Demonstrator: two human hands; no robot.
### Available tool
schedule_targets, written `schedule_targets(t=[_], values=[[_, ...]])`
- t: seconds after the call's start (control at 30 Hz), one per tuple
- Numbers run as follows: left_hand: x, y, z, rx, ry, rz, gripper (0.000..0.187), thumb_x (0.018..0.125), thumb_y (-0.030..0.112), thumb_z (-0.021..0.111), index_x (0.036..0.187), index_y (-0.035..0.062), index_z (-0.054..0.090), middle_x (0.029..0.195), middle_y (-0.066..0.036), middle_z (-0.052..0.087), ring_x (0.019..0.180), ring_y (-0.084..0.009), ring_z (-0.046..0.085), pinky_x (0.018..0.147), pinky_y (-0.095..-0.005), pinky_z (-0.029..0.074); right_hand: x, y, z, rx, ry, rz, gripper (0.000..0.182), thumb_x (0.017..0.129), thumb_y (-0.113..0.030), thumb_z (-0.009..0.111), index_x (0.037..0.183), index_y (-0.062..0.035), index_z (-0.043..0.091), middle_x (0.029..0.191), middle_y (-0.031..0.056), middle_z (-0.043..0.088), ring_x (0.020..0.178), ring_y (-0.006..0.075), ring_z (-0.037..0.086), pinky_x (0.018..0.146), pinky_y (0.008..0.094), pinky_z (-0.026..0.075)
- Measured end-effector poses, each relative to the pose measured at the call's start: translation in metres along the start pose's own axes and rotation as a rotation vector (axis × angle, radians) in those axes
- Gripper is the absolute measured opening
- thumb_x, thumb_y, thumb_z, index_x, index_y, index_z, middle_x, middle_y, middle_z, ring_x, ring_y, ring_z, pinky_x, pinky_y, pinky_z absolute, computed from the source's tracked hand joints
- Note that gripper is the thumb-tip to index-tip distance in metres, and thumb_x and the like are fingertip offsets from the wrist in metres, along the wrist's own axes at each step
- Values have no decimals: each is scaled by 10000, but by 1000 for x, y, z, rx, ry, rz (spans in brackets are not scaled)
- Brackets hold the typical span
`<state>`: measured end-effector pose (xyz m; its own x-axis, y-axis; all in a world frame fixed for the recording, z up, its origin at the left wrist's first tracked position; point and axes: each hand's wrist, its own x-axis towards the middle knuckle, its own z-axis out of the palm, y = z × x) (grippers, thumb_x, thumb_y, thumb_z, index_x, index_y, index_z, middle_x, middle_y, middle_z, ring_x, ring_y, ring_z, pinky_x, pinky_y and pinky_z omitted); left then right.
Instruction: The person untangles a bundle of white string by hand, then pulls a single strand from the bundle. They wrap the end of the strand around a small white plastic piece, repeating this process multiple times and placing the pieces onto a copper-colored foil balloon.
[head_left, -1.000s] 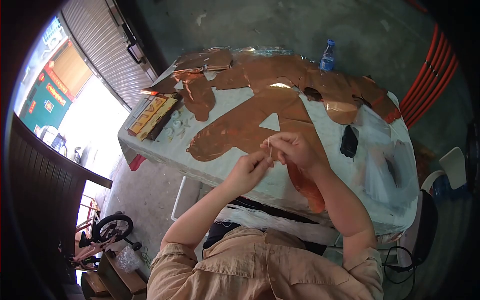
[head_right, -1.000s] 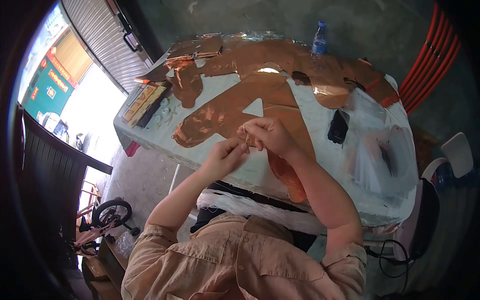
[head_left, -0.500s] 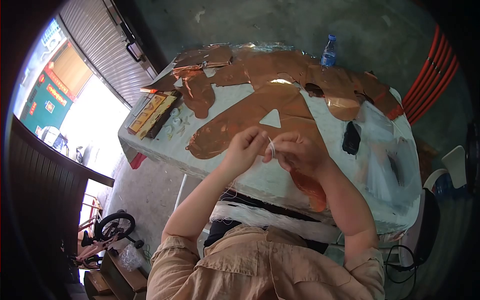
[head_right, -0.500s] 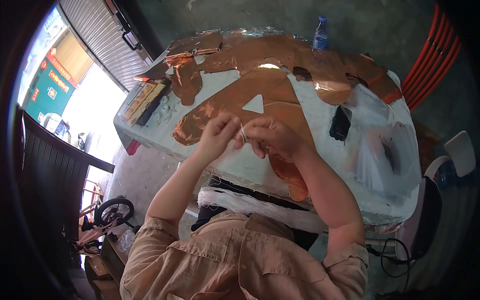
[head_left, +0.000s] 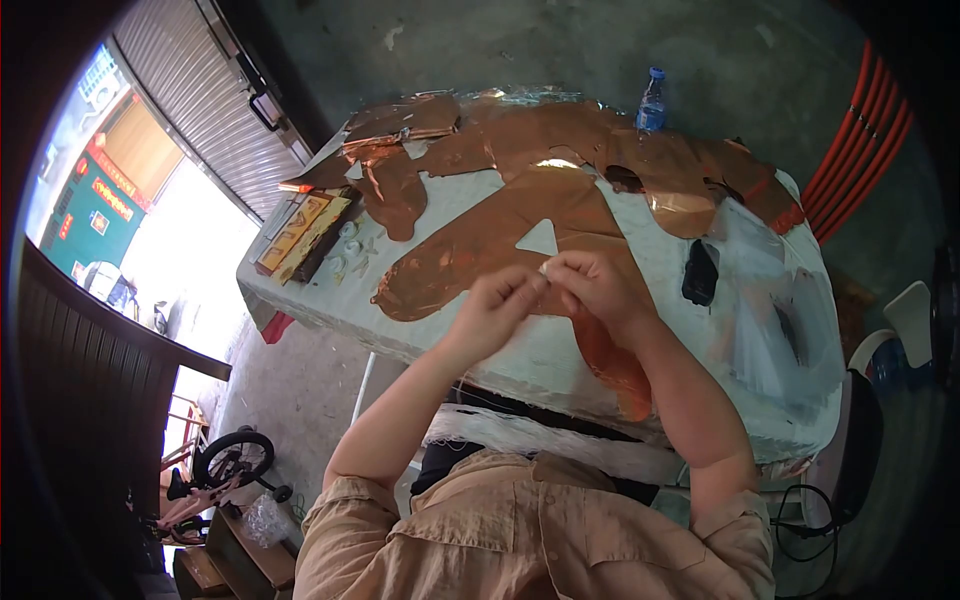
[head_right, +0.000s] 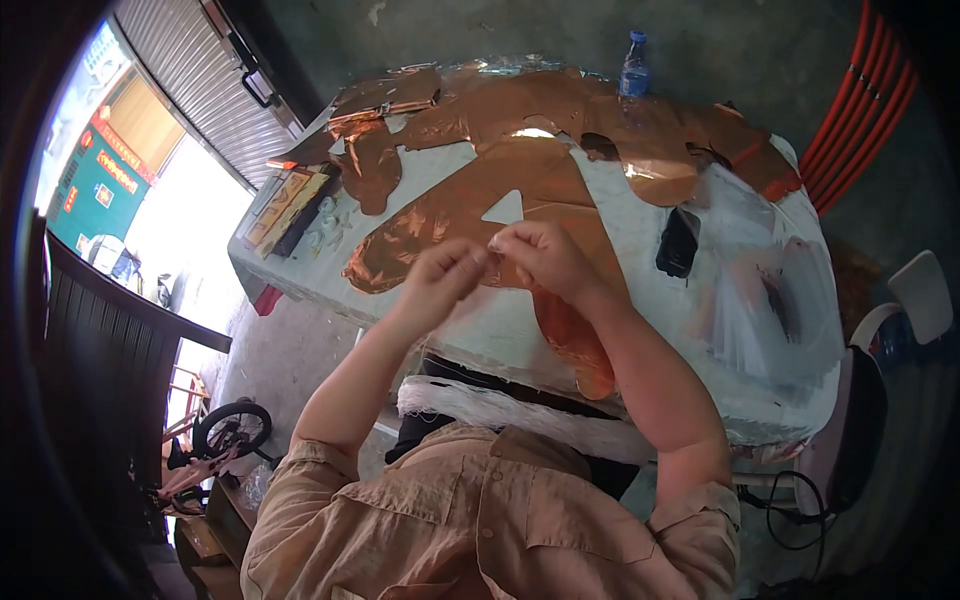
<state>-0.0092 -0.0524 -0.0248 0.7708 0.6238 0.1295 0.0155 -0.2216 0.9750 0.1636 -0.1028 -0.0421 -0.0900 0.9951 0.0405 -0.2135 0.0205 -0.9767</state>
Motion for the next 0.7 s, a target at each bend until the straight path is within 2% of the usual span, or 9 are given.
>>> schedule_targets(t=[0.07, 0.13, 0.17, 0.27, 0.37, 0.47, 0.57, 0.63, 0.7], values=[[5, -1, -4, -169, 66, -45, 186, 897, 201, 490, 853, 35, 561, 686, 47, 506, 628, -15, 415, 535, -173, 338, -4, 0, 2, -115, -39, 49, 198, 875, -189, 478, 880, -36, 604, 722, 41, 614, 452, 57, 473, 407, 188, 355], [12, -10, -7, -1, 113, 34, 191, 898, 215, 491, 847, 44, 559, 673, 57, 485, 601, -11, 393, 512, -173, 310, -11, -14, 12, 245, -97, 46, 199, 875, -195, 482, 879, -34, 598, 738, 39, 617, 435, 56, 455, 403, 187, 350], [11, -14, -6, 0, 116, 34, 191, 898, 215, 491, 847, 44, 559, 673, 57, 485, 601, -11, 393, 512, -173, 310, -7, -11, 10, 245, -100, 47, 199, 875, -195, 482, 879, -34, 598, 738, 39, 617, 435, 56, 455, 403, 187, 350], [4, -8, -1, 1, 27, -4, 203, 906, 229, 475, 845, 53, 555, 654, 64, 465, 583, -10, 379, 502, -172, 299, 3, -1, 0, 115, 106, -141, 203, 875, -202, 481, 859, -33, 593, 750, 43, 618, 441, 60, 460, 406, 184, 353], [12, -4, -12, -91, 123, 48, 184, 899, 217, 488, 848, 53, 552, 660, 70, 457, 590, -13, 382, 510, -173, 305, -5, -4, 0, -89, 11, 39, 206, 884, -165, 446, 876, -17, 589, 767, 58, 615, 491, 66, 495, 451, 178, 390], [12, -24, -4, -54, 111, 49, 192, 902, 226, 480, 846, 57, 552, 631, 67, 433, 549, -19, 356, 483, -173, 283, -9, -14, 7, 203, -216, 70, 217, 888, -161, 440, 887, -5, 591, 741, 47, 605, 478, 54, 477, 449, 176, 376], [9, -21, 10, -48, 97, 143, 208, 905, 244, 471, 842, 63, 550, 619, 64, 423, 541, -21, 345, 475, -173, 281, -1, -9, 0, 155, 34, -41, 209, 882, -159, 449, 871, -3, 588, 696, 49, 594, 470, 61, 473, 448, 178, 372], [8, -3, -2, -141, 79, 25, 221, 908, 248, 467, 883, 47, 558, 658, 75, 431, 590, -18, 364, 514, -168, 309, -1, -6, -2, -199, 116, -28, 208, 881, -158, 450, 868, -5, 590, 658, 58, 586, 457, 67, 472, 452, 179, 379], [13, -8, -9, -128, 125, 20, 224, 909, 247, 465, 893, 46, 561, 665, 74, 436, 588, -16, 362, 512, -166, 307, -4, -5, -1, -140, -40, 39, 210, 882, -157, 448, 870, -3, 591, 658, 60, 586, 461, 66, 475, 455, 177, 381]])
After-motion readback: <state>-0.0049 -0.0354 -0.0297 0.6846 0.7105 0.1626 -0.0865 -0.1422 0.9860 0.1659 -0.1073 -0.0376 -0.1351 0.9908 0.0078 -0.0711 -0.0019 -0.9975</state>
